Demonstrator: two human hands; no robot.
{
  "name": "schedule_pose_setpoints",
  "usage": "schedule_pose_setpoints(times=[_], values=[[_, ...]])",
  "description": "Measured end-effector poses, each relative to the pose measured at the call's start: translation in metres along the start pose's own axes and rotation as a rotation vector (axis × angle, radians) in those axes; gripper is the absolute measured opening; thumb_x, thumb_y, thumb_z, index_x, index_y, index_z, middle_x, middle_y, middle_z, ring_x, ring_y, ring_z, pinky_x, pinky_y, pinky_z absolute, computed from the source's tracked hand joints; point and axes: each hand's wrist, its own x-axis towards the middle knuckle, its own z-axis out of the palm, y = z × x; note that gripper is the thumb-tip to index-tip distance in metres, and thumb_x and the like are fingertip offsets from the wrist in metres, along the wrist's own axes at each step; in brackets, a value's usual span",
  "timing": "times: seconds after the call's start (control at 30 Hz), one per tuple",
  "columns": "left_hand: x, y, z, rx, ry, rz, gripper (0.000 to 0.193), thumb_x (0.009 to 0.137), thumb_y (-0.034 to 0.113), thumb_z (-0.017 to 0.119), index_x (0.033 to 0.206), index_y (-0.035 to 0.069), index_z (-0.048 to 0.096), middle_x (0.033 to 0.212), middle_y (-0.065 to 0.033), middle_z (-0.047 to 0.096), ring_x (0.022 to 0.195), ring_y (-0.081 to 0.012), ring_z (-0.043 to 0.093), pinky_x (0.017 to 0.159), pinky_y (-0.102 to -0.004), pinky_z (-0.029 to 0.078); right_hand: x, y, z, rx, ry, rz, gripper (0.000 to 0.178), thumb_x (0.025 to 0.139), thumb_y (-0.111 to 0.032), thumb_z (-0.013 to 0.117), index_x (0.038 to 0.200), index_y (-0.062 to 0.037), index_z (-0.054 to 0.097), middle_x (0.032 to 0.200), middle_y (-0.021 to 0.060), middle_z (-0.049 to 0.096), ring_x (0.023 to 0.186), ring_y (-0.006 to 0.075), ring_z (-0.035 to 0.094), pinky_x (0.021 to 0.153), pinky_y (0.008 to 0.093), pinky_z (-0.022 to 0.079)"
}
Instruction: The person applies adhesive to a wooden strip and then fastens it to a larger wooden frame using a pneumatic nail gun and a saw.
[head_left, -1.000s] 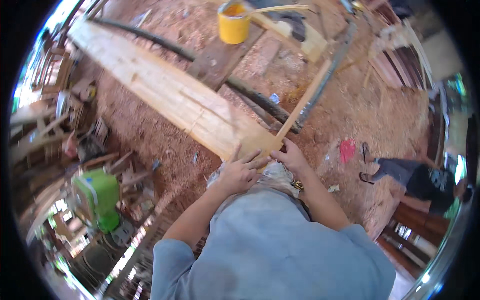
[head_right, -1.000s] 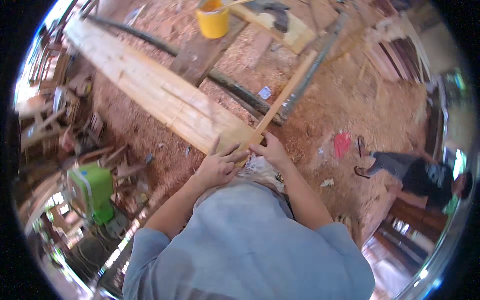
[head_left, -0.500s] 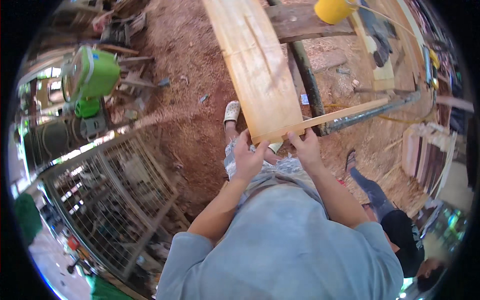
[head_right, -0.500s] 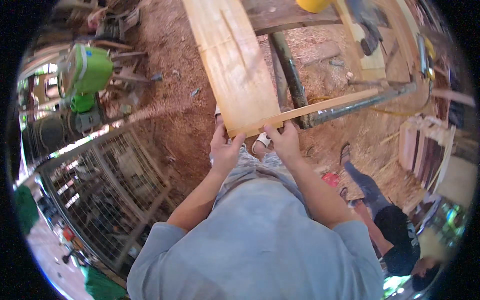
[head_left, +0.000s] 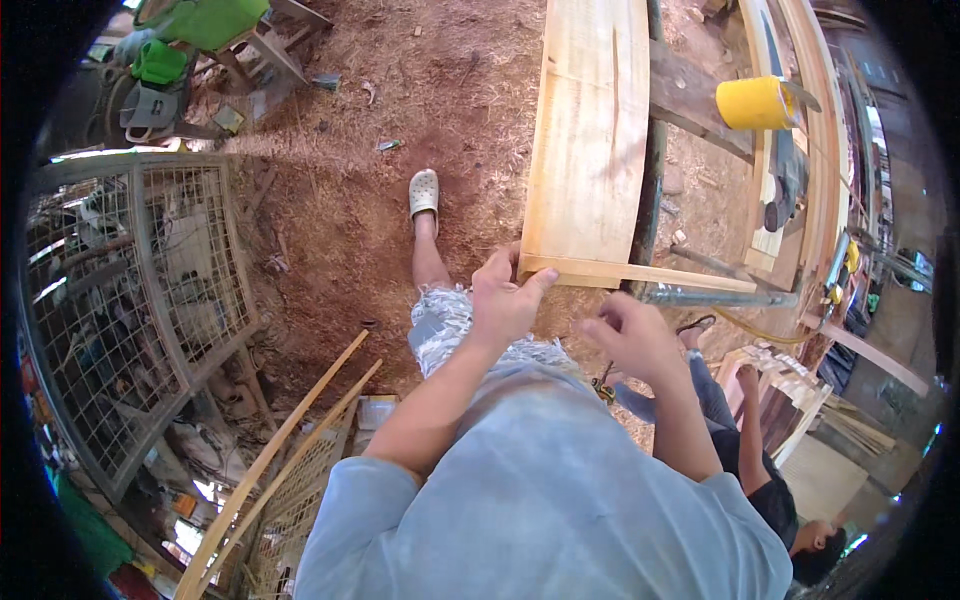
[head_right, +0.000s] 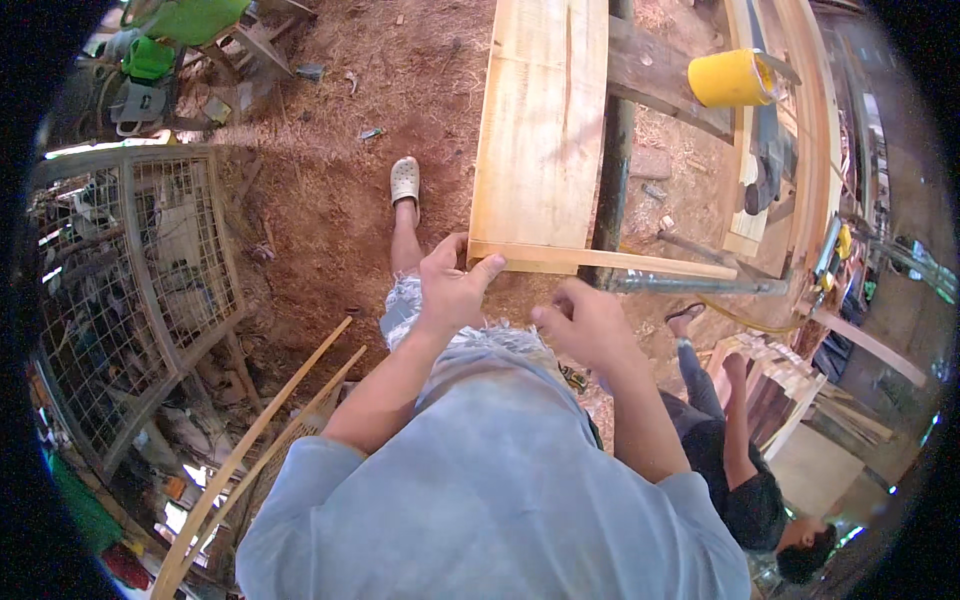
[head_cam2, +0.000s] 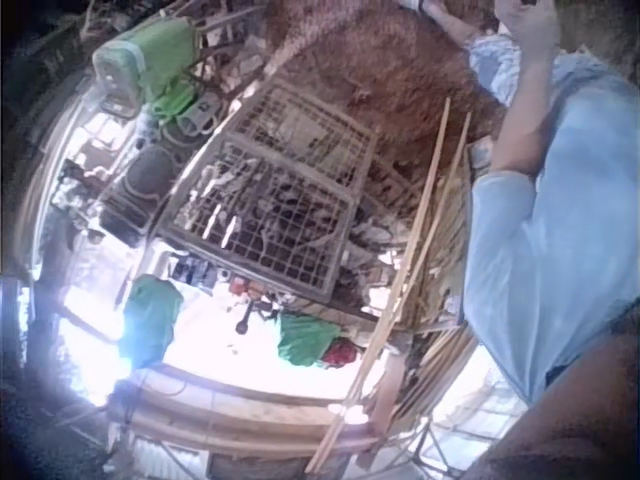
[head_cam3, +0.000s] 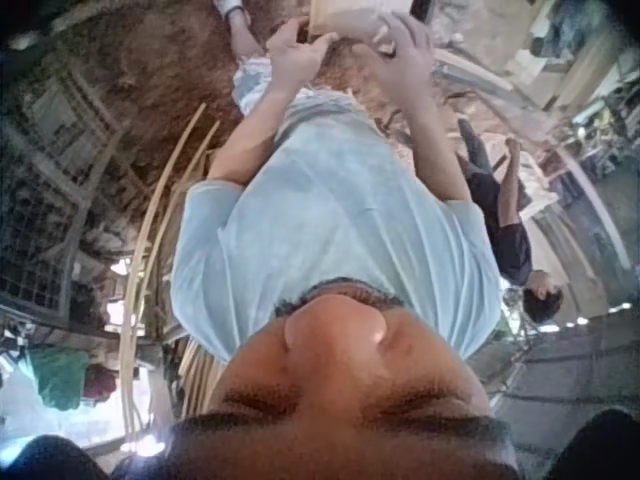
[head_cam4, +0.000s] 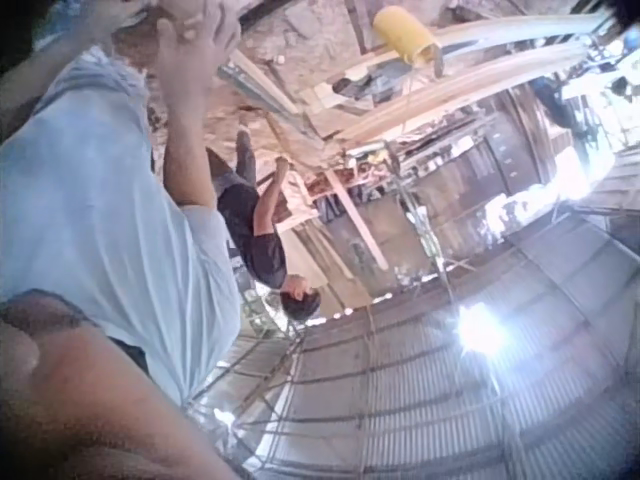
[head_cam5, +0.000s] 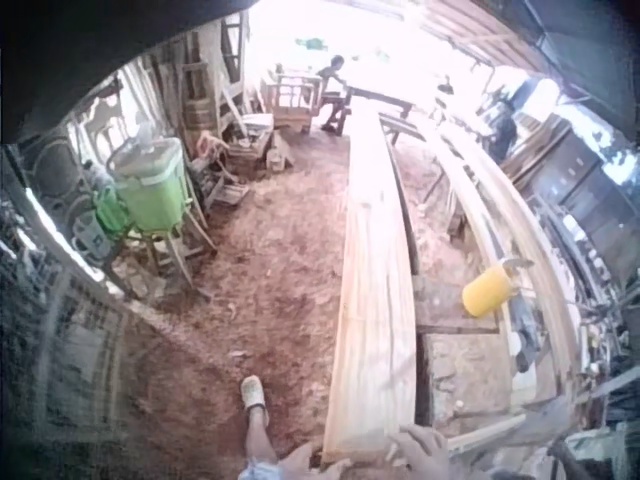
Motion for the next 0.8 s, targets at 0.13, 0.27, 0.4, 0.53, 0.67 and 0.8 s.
schedule_pose_setpoints(times=[0.13, 0.27, 0.4, 0.53, 0.67, 0.8], values=[[0.002, 0.011, 0.000, 0.119, 0.031, 0.058, 0.038, 0.078, 0.010, 0.083, 0.109, -0.004, 0.067, 0.096, -0.0149, 0.072, 0.088, -0.0198, 0.069, 0.079, -0.0321, 0.055, 0.015, -0.003, 0.001, -0.044, 0.585, -0.534, 0.048, 0.076, -0.024, 0.082, 0.116, -0.0048, 0.065, 0.114, 0.0162, 0.066, 0.112, 0.0347, 0.059, 0.093, 0.0440, 0.048], [0.001, 0.033, 0.005, -0.006, 0.182, 0.278, 0.051, 0.073, 0.010, 0.088, 0.115, -0.005, 0.064, 0.113, -0.0161, 0.068, 0.094, -0.0230, 0.069, 0.081, -0.0310, 0.056, 0.044, -0.006, 0.014, -0.264, 0.654, -0.546, 0.067, 0.071, -0.024, 0.086, 0.131, -0.0067, 0.060, 0.142, 0.0242, 0.044, 0.130, 0.0462, 0.041, 0.107, 0.0549, 0.036], [0.013, -0.008, -0.005, 0.314, 0.126, 0.612, 0.055, 0.069, 0.011, 0.091, 0.113, -0.005, 0.063, 0.120, -0.0166, 0.064, 0.096, -0.0251, 0.069, 0.083, -0.0325, 0.057, 0.055, 0.003, 0.020, -0.214, 0.629, -0.595, 0.071, 0.069, -0.026, 0.088, 0.131, -0.0070, 0.061, 0.143, 0.0278, 0.040, 0.130, 0.0498, 0.040, 0.110, 0.0572, 0.034], [0.019, 0.009, -0.016, 0.179, 0.035, 0.556, 0.049, 0.066, 0.010, 0.092, 0.102, -0.008, 0.064, 0.113, -0.0172, 0.066, 0.095, -0.0254, 0.070, 0.078, -0.0317, 0.059, 0.061, 0.003, 0.017, -0.116, 0.630, -0.620, 0.068, 0.064, -0.025, 0.091, 0.124, -0.0066, 0.064, 0.142, 0.0273, 0.040, 0.131, 0.0489, 0.040, 0.109, 0.0562, 0.035], [0.020, 0.005, -0.020, 0.144, -0.063, 0.434, 0.054, 0.064, 0.013, 0.094, 0.105, -0.008, 0.064, 0.106, -0.0162, 0.067, 0.094, -0.0236, 0.072, 0.078, -0.0319, 0.060, 0.063, 0.004, 0.015, -0.054, 0.591, -0.636, 0.067, 0.062, -0.022, 0.092, 0.121, -0.0054, 0.065, 0.138, 0.0255, 0.042, 0.127, 0.0464, 0.044, 0.105, 0.0553, 0.040], [0.019, 0.004, -0.018, 0.179, -0.011, 0.467, 0.054, 0.064, 0.013, 0.094, 0.103, -0.008, 0.065, 0.104, -0.0151, 0.068, 0.093, -0.0223, 0.072, 0.076, -0.0305, 0.060, 0.061, 0.006, 0.018, -0.086, 0.592, -0.623, 0.069, 0.062, -0.025, 0.092, 0.122, -0.0054, 0.064, 0.135, 0.0246, 0.043, 0.123, 0.0451, 0.047, 0.102, 0.0551, 0.042]])
